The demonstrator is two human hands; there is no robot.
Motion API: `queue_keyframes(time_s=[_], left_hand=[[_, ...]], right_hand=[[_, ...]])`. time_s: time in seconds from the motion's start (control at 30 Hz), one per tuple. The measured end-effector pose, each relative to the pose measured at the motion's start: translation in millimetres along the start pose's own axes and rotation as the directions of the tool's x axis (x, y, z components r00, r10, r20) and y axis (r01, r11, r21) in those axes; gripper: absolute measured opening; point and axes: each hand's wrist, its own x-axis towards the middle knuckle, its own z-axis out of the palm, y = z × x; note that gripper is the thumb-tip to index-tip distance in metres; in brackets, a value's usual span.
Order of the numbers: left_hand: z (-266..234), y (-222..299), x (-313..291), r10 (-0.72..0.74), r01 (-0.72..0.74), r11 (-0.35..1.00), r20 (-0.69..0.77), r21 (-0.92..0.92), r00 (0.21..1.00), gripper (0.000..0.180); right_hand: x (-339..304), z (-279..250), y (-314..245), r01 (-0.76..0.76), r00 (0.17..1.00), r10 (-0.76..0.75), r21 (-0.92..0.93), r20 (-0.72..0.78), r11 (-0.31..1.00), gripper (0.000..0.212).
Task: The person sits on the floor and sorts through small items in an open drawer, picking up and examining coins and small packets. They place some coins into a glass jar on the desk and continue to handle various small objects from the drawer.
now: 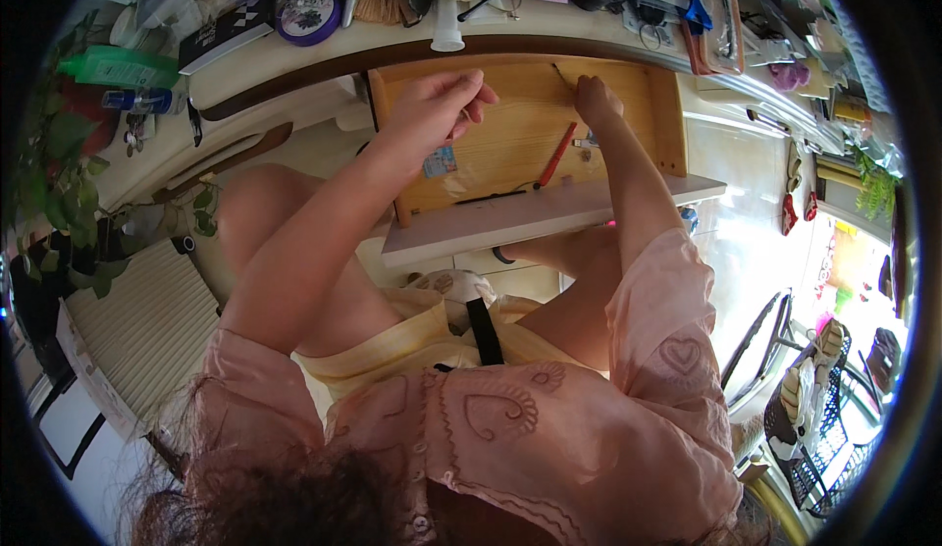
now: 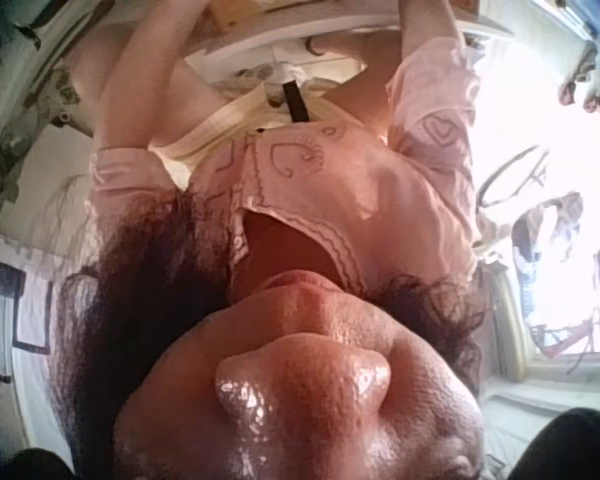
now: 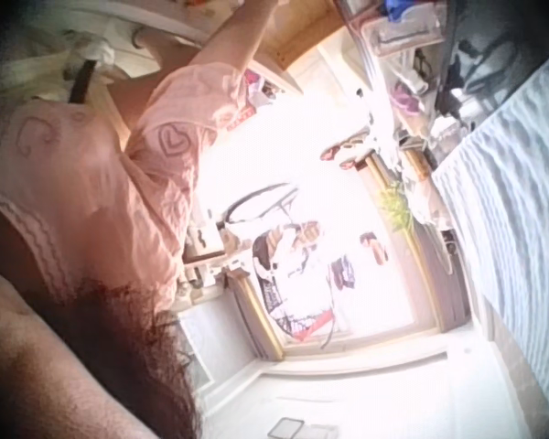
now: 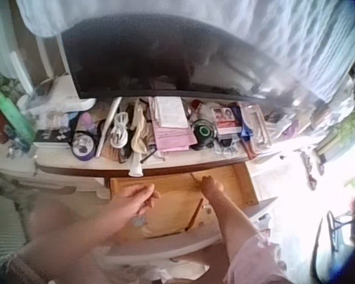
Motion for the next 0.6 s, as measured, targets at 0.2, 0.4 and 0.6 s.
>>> queue_keyframes(time_s=[0.2,0.4,0.6], left_hand=[[3.0,-0.9,1.5,0.009,-0.009,0.999,-0.006,0.035,1.000,0.032],[-1.5,-11.9,6.2,0.068,-0.052,0.992,-0.139,0.114,0.988,0.025],[5.6,-28.5,14.1,0.278,-0.223,0.883,-0.077,0.413,0.958,0.026]], right_hand=[[-11.5,-6.3,-8.0,0.207,0.976,-0.195,-0.136,0.093,0.969,0.020],[-85.5,-81.8,-21.3,0.484,0.867,-0.496,0.172,0.033,0.858,0.018],[-161.0,-122.5,-18.0,0.593,0.803,-0.477,0.569,-0.358,0.570,0.013]])
